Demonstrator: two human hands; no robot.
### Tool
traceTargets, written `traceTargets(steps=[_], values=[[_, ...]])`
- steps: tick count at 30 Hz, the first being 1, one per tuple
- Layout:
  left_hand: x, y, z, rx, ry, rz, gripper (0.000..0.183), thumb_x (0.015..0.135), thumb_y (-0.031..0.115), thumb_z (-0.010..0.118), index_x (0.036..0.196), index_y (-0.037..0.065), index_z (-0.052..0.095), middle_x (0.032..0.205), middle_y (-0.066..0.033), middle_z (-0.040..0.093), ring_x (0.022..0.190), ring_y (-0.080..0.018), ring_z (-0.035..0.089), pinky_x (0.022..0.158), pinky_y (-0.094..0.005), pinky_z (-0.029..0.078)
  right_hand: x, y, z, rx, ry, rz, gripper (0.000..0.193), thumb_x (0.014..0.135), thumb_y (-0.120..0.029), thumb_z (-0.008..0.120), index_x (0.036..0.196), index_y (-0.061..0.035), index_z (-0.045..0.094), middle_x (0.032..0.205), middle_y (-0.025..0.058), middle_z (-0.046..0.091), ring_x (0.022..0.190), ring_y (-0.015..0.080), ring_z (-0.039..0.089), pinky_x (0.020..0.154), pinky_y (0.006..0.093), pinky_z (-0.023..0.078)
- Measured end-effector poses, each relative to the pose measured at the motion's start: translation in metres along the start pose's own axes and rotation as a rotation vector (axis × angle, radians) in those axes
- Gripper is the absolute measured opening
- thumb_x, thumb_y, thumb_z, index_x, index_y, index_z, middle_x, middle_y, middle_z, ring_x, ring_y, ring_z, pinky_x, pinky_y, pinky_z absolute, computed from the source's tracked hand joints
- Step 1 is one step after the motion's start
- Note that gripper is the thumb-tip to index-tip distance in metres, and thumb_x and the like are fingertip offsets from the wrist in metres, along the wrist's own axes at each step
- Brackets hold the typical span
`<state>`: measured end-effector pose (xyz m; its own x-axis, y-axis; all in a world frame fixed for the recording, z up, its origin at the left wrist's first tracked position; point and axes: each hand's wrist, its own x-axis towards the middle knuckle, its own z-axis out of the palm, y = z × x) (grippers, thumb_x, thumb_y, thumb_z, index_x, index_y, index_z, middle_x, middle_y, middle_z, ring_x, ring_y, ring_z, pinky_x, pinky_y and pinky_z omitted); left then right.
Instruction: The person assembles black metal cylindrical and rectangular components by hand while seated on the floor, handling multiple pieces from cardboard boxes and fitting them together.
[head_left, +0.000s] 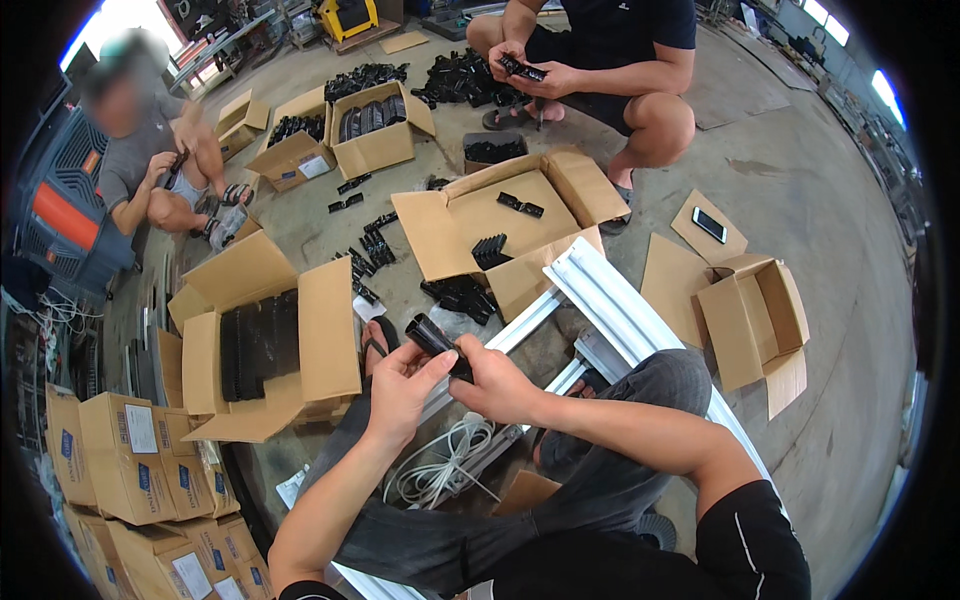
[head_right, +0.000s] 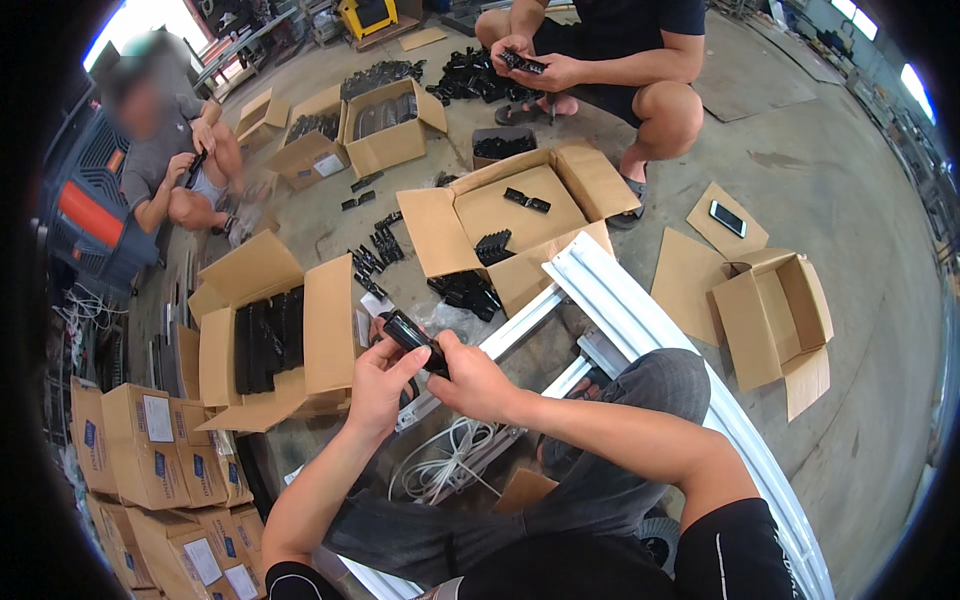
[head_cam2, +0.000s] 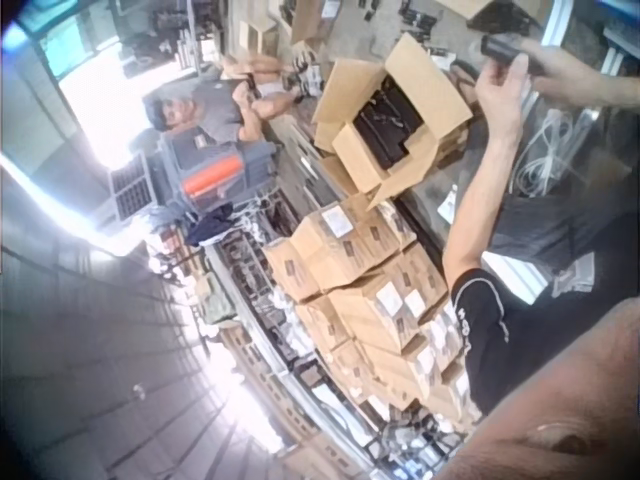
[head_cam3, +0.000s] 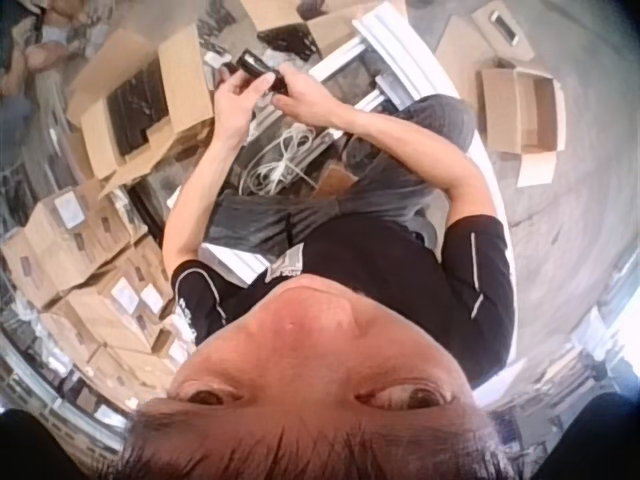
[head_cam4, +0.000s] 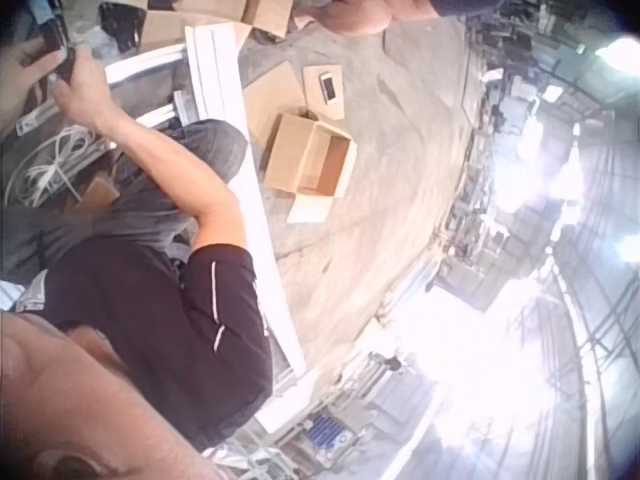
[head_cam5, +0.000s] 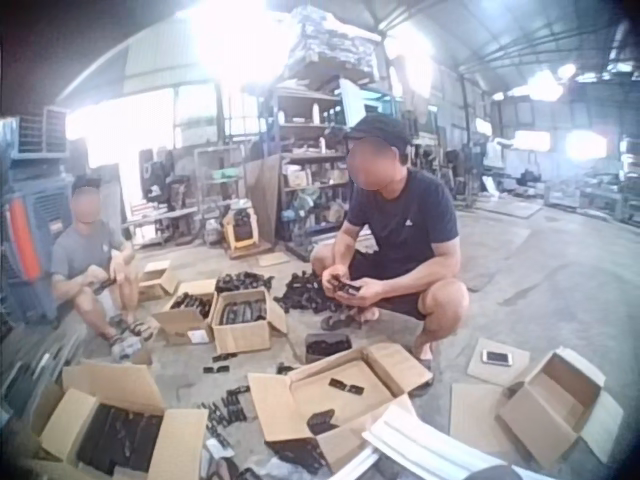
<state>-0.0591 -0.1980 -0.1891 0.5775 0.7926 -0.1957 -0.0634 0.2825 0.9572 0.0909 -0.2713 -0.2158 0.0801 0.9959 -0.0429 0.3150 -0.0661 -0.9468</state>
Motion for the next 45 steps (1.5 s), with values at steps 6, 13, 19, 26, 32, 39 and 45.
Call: traceTargets(steps=[6, 13, 19, 26, 32, 39, 45], values=[[-0.001, 0.005, -0.003, -0.003, 0.008, -0.034, 0.022, 0.091, 0.012, 0.073, 0.109, 0.0, 0.068, 0.1, -0.001, 0.068, 0.09, -0.0076, 0.06, 0.078, -0.023, 0.048, 0.0, -0.015, -0.002, -0.032, 0.009, 0.017, 0.045, 0.088, -0.029, 0.071, 0.102, 0.0029, 0.043, 0.078, 0.0254, 0.065, 0.075, 0.0431, 0.067, 0.064, 0.0477, 0.051], [-0.005, 0.014, -0.011, 0.013, -0.031, -0.044, 0.022, 0.091, 0.009, 0.072, 0.11, -0.001, 0.067, 0.102, -0.0031, 0.068, 0.091, -0.009, 0.062, 0.081, -0.0242, 0.05, 0.002, -0.017, -0.002, -0.108, -0.022, 0.006, 0.051, 0.088, -0.035, 0.073, 0.104, 0.0028, 0.044, 0.077, 0.0238, 0.066, 0.063, 0.0374, 0.067, 0.059, 0.0441, 0.052], [-0.015, 0.031, -0.023, 0.001, 0.012, 0.067, 0.024, 0.09, 0.004, 0.071, 0.113, -0.003, 0.065, 0.109, -0.0078, 0.069, 0.101, -0.0126, 0.064, 0.093, -0.0281, 0.05, 0.007, -0.031, -0.013, -0.163, -0.137, -0.034, 0.065, 0.085, -0.043, 0.077, 0.121, 0.0012, 0.046, 0.093, 0.0209, 0.067, 0.082, 0.0352, 0.068, 0.071, 0.0413, 0.053], [-0.061, 0.072, -0.054, 0.115, 0.251, 0.301, 0.029, 0.09, 0.004, 0.069, 0.118, -0.002, 0.062, 0.11, -0.0088, 0.069, 0.103, -0.0161, 0.064, 0.095, -0.0317, 0.048, 0.053, 0.016, -0.028, 0.051, -0.247, -0.054, 0.064, 0.09, -0.057, 0.066, 0.113, 0.0022, 0.061, 0.094, 0.0137, 0.068, 0.088, 0.022, 0.069, 0.077, 0.035, 0.054], [-0.061, 0.072, -0.086, -0.108, 0.388, 0.407, 0.031, 0.097, 0.016, 0.064, 0.121, -0.004, 0.06, 0.112, -0.0112, 0.067, 0.101, -0.0177, 0.064, 0.092, -0.0309, 0.049, 0.136, 0.101, -0.06, 0.153, 0.047, 0.404, 0.035, 0.097, -0.034, 0.059, 0.099, 0.0006, 0.062, 0.081, 0.0088, 0.066, 0.059, 0.0158, 0.064, 0.052, 0.0292, 0.055], [-0.053, 0.063, -0.12, -0.3, 0.478, 0.311, 0.032, 0.101, 0.022, 0.06, 0.123, -0.001, 0.06, 0.112, -0.0123, 0.068, 0.101, -0.0151, 0.066, 0.083, -0.0304, 0.054, 0.169, 0.204, -0.005, -0.473, -0.062, 0.351, 0.028, 0.088, -0.025, 0.059, 0.094, -0.0014, 0.073, 0.089, 0.0186, 0.072, 0.079, 0.0301, 0.071, 0.074, 0.0402, 0.057], [-0.05, 0.068, -0.14, -0.265, 0.511, 0.274, 0.032, 0.102, 0.021, 0.058, 0.125, -0.002, 0.059, 0.115, -0.0136, 0.067, 0.104, -0.0176, 0.066, 0.084, -0.0304, 0.055, 0.18, 0.25, 0.052, -0.636, -0.245, 0.299, 0.026, 0.085, -0.024, 0.062, 0.099, -0.0059, 0.075, 0.098, 0.019, 0.072, 0.093, 0.0361, 0.069, 0.085, 0.0426, 0.054]])
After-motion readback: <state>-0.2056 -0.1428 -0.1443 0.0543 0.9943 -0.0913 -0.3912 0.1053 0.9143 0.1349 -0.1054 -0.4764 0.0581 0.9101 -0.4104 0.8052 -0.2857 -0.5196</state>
